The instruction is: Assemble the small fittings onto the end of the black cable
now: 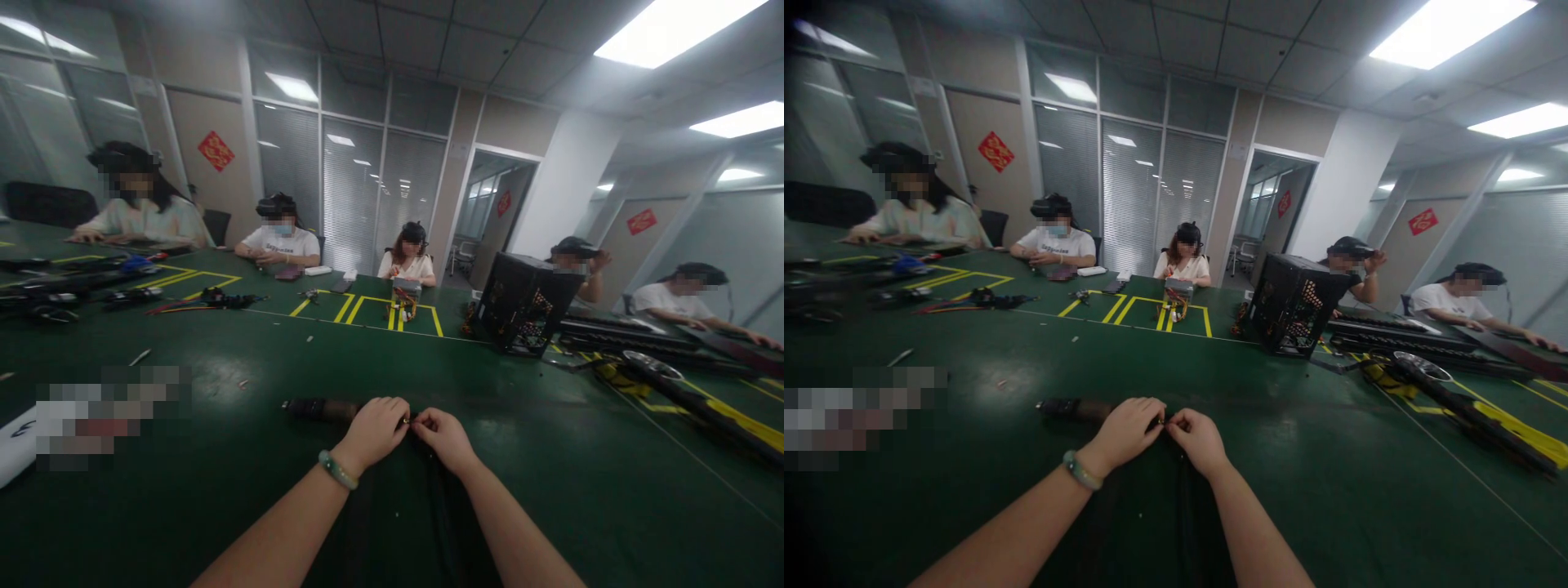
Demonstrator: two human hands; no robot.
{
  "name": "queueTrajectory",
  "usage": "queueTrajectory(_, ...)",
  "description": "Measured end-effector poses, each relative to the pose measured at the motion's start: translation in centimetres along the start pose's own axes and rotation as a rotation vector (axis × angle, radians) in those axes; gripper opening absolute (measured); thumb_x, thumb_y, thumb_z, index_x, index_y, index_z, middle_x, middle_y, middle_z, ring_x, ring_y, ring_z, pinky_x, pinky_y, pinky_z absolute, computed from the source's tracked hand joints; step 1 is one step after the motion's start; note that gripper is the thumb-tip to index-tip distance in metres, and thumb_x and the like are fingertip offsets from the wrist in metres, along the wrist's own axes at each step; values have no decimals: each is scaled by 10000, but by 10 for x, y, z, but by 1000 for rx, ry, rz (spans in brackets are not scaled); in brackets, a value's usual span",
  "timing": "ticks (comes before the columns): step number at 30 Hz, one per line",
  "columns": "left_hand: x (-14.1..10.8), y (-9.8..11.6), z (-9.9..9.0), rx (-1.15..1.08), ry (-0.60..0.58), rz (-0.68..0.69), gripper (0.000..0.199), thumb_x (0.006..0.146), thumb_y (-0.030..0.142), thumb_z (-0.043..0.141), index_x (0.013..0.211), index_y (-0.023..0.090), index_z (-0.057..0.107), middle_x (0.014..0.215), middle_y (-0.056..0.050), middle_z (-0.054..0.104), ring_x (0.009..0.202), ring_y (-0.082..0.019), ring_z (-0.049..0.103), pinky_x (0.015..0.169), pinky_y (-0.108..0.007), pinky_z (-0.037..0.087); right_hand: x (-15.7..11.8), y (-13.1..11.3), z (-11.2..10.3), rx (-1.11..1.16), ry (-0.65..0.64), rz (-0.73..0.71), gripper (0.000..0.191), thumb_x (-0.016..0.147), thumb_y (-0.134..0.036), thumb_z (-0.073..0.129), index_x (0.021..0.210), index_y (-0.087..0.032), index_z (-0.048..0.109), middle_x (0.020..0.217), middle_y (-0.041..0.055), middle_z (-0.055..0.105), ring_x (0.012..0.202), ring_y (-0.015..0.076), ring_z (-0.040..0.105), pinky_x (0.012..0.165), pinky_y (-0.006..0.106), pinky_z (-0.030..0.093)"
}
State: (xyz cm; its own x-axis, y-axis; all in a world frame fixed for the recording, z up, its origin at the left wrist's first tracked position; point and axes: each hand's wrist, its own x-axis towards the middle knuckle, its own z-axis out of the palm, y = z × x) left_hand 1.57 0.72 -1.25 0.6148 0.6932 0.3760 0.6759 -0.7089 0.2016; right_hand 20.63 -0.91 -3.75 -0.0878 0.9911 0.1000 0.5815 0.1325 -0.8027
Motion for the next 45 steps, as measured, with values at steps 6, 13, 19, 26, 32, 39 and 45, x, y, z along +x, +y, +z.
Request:
queueTrajectory(6, -1, 2, -3, 31, -27, -11, 54, 903, 220, 530, 942, 191, 551, 942, -38, 606, 925, -201, 568, 842, -327, 396, 0, -1, -1, 23, -31, -6, 208, 812, -355, 606, 851, -163, 677, 754, 4, 676, 684, 163, 606, 619, 240, 427)
queueTrajectory(13, -1, 1, -4, 41, -37, -6, 77, 921, 255, 518, 951, 191, 550, 945, -43, 610, 926, -207, 567, 836, -332, 395, 1, -6, -1, 30, -30, 26, 238, 784, -390, 615, 813, -163, 678, 725, 15, 667, 682, 178, 603, 625, 253, 431)
queueTrajectory(19, -1, 0, -3, 34, -26, -2, 91, 929, 266, 506, 960, 193, 552, 937, -42, 607, 919, -207, 566, 824, -328, 398, 4, -14, -3, 32, -31, 68, 227, 748, -395, 644, 756, -170, 677, 681, 9, 650, 648, 179, 593, 597, 255, 424)
queueTrajectory(26, 0, -3, 0, 29, -14, 0, 97, 930, 274, 511, 962, 195, 556, 930, -35, 608, 912, -197, 565, 832, -326, 399, 4, -9, -3, 53, -35, 88, 249, 762, -414, 634, 775, -169, 675, 704, 19, 661, 646, 177, 592, 585, 253, 416)
queueTrajectory(32, 1, -5, 3, 26, -5, 7, 102, 923, 296, 535, 948, 199, 552, 921, -28, 606, 900, -199, 562, 824, -324, 396, 4, -1, -2, 49, -42, 51, 257, 789, -421, 611, 812, -173, 677, 740, 20, 670, 671, 179, 601, 597, 254, 419)
queueTrajectory(39, 1, -4, 4, 40, -3, 15, 91, 934, 279, 521, 971, 200, 547, 952, -28, 601, 914, -199, 557, 825, -326, 393, 6, 7, -1, 56, -50, 10, 262, 818, -411, 587, 844, -165, 674, 763, 20, 677, 680, 171, 603, 610, 249, 423)
queueTrajectory(45, 1, -4, 4, 40, 5, 14, 64, 928, 261, 519, 948, 207, 547, 935, -17, 601, 902, -198, 553, 817, -330, 391, 9, 14, 2, 39, -29, -54, 213, 825, -377, 586, 815, -176, 657, 737, 7, 665, 688, 165, 600, 614, 232, 419)
